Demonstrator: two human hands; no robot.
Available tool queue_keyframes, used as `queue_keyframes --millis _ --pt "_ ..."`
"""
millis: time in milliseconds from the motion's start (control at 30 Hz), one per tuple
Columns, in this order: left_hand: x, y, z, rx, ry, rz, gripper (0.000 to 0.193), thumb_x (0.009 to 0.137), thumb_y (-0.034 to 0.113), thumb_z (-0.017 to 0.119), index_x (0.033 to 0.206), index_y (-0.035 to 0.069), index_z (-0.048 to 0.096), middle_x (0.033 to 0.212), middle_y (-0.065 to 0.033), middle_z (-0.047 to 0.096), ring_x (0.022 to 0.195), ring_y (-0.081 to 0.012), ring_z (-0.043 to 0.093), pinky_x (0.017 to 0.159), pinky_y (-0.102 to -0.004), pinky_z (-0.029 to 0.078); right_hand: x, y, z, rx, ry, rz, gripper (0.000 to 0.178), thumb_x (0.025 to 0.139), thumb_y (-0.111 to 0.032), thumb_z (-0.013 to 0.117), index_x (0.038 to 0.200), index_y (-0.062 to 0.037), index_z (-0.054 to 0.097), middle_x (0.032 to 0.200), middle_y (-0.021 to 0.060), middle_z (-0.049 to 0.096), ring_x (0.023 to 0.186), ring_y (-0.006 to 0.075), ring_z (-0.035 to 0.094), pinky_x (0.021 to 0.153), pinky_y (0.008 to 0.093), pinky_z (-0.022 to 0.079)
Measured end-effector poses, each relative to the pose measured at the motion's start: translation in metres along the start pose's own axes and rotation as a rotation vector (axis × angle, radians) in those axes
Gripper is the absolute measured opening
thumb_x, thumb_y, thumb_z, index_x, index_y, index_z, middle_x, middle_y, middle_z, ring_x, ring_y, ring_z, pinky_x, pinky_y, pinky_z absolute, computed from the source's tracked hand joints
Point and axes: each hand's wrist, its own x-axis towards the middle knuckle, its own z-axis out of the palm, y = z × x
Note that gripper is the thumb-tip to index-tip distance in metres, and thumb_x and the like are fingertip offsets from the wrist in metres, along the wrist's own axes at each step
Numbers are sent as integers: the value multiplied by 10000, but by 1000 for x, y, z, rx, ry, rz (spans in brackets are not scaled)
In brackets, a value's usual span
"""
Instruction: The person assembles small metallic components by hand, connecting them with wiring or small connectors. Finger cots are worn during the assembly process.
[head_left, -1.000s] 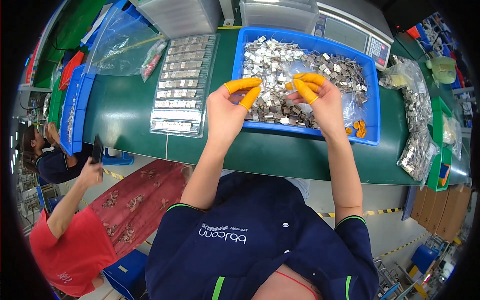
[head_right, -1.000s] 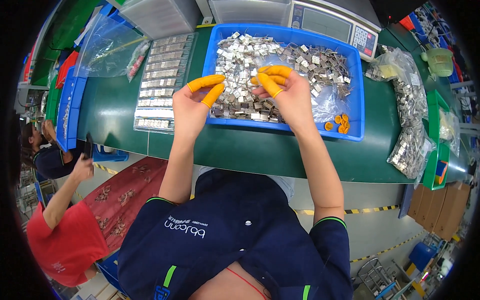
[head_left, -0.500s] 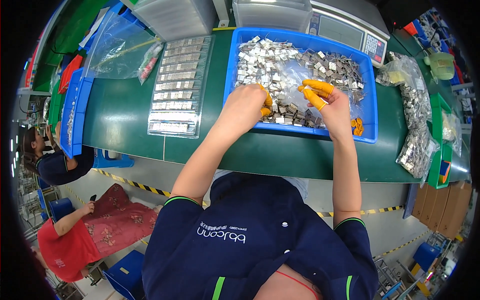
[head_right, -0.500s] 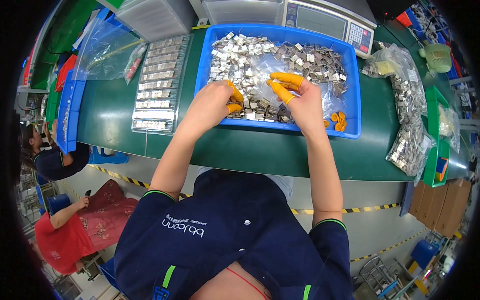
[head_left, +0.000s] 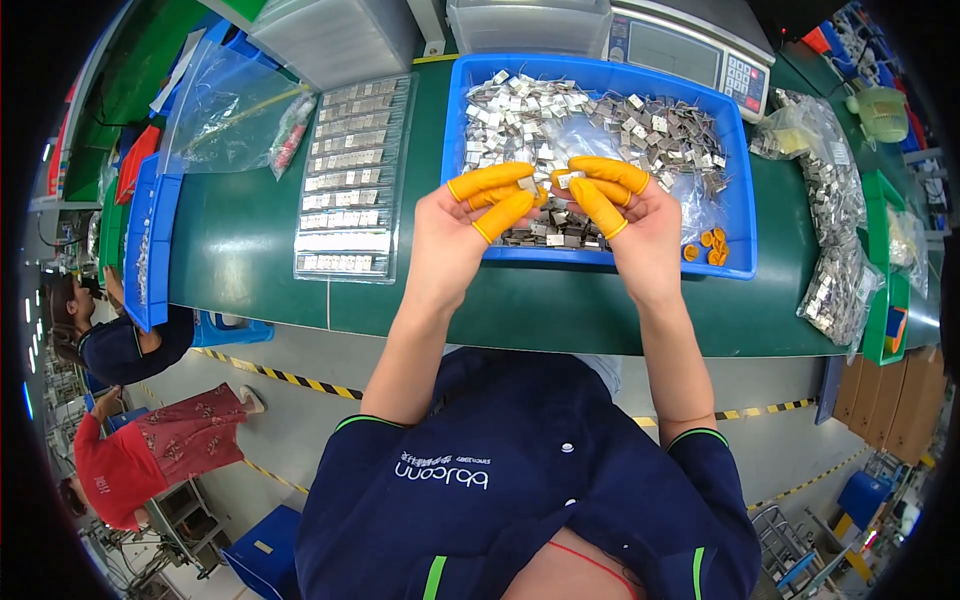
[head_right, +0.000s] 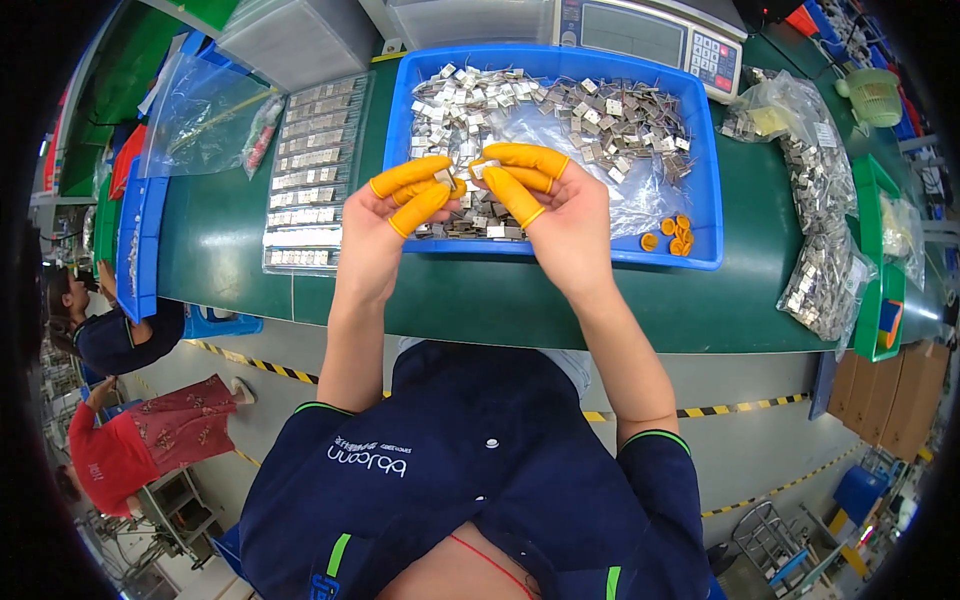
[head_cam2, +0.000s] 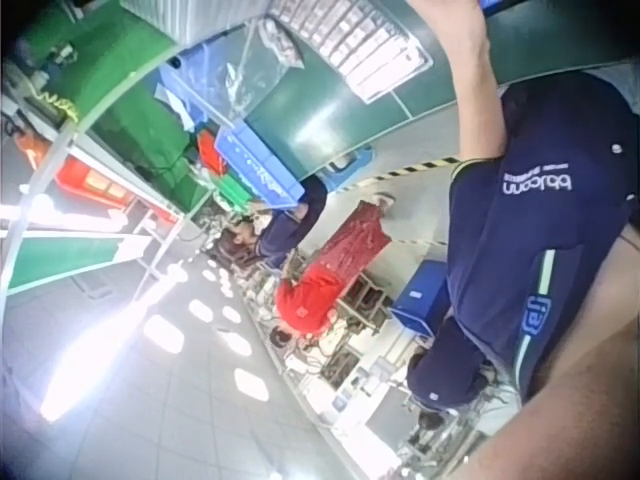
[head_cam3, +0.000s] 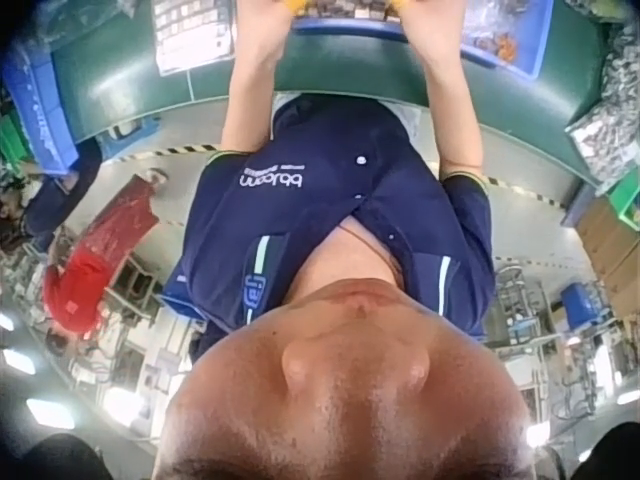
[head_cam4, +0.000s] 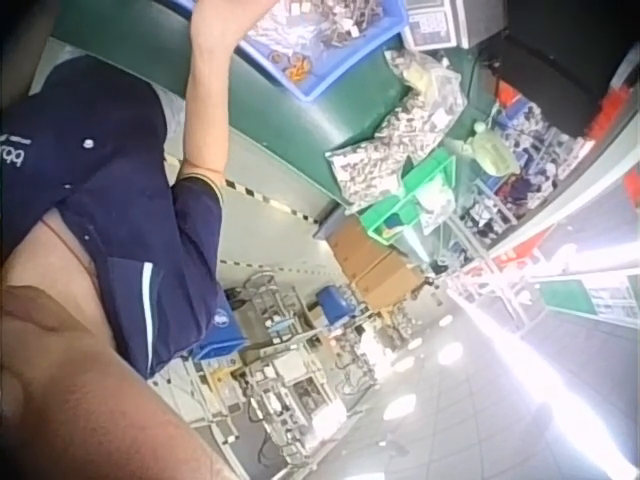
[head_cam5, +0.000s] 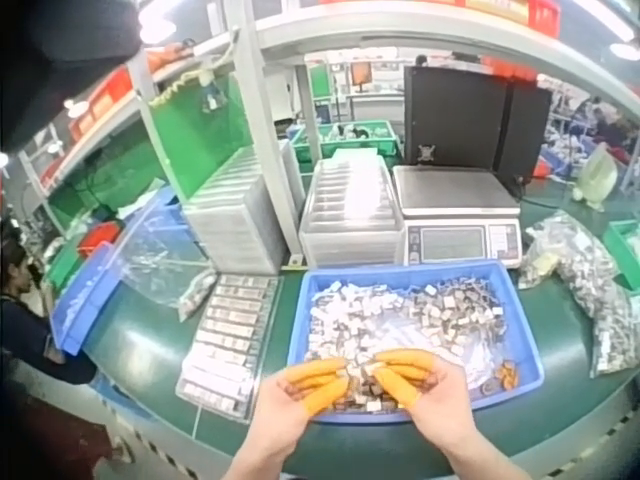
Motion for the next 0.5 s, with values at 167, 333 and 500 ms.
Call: queue_keyframes --millis 167,333,500 --pt "-7 -11 6 -214 63 5 282 796 24 604 1060 -57 546 962 -133 612 815 -191 622 733 -261 506 -10 6 8 -14 57 -159 207 783 2 616 981 55 590 965 118 619 855 149 606 786 251 485" --pt "-13 -22 5 -397 74 -44 255 811 37 585 1049 -50 552 941 -129 613 823 -197 617 737 -291 516 -20 10 9 50 72 -78 204 763 20 630 961 62 602 954 121 624 862 147 600 791 262 481" --pt "-17 -20 5 -516 -25 -92 239 826 52 569 1042 -49 554 926 -128 613 804 -188 615 732 -280 506 -23 7 8 217 4 20 239 773 13 615 1001 71 573 908 144 625 803 212 632 742 313 526"
